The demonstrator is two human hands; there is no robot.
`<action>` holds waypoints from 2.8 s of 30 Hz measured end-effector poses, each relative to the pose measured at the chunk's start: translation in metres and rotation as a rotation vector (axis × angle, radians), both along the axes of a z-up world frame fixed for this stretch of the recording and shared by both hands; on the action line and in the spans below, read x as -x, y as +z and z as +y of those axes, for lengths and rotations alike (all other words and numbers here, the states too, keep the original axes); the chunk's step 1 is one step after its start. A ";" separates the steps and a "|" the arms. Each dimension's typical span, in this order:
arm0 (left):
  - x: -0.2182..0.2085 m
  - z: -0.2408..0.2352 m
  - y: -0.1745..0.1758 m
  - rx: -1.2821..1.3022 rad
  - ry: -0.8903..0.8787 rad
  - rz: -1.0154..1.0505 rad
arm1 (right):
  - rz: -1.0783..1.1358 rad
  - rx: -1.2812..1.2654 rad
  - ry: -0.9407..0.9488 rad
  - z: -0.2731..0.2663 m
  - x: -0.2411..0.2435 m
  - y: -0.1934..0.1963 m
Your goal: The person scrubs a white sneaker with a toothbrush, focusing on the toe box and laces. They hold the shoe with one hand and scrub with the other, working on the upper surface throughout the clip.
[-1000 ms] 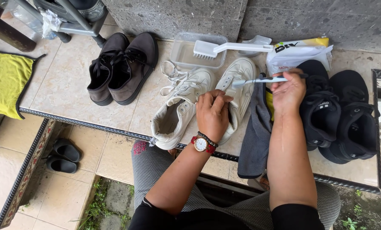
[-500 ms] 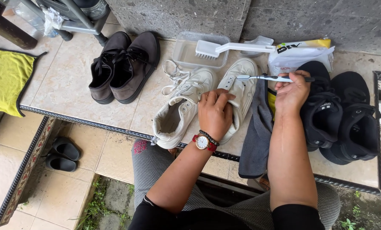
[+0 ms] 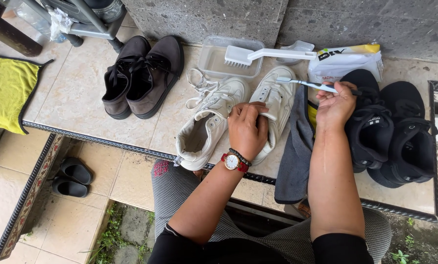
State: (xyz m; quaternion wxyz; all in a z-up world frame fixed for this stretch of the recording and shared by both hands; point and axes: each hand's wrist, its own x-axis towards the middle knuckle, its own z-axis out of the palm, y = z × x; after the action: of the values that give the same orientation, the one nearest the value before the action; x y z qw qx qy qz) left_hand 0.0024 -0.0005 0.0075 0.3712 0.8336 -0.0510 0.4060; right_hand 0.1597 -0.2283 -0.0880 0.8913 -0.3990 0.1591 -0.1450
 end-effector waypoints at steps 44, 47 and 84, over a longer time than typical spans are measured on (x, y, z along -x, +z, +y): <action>-0.007 0.002 -0.022 -0.028 -0.018 0.154 | -0.168 0.457 -0.126 0.054 0.129 0.065; -0.008 0.004 -0.024 -0.015 -0.024 0.150 | -0.168 0.446 -0.141 0.045 0.142 0.062; -0.007 0.005 -0.024 -0.013 -0.053 0.162 | -0.150 0.339 -0.184 0.033 0.146 0.045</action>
State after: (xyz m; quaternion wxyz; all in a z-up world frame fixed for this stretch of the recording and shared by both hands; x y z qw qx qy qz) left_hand 0.0099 0.0044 -0.0166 0.3794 0.8644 -0.0455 0.3267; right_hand 0.0138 -0.1958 -0.0431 0.8038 -0.5149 0.1014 -0.2800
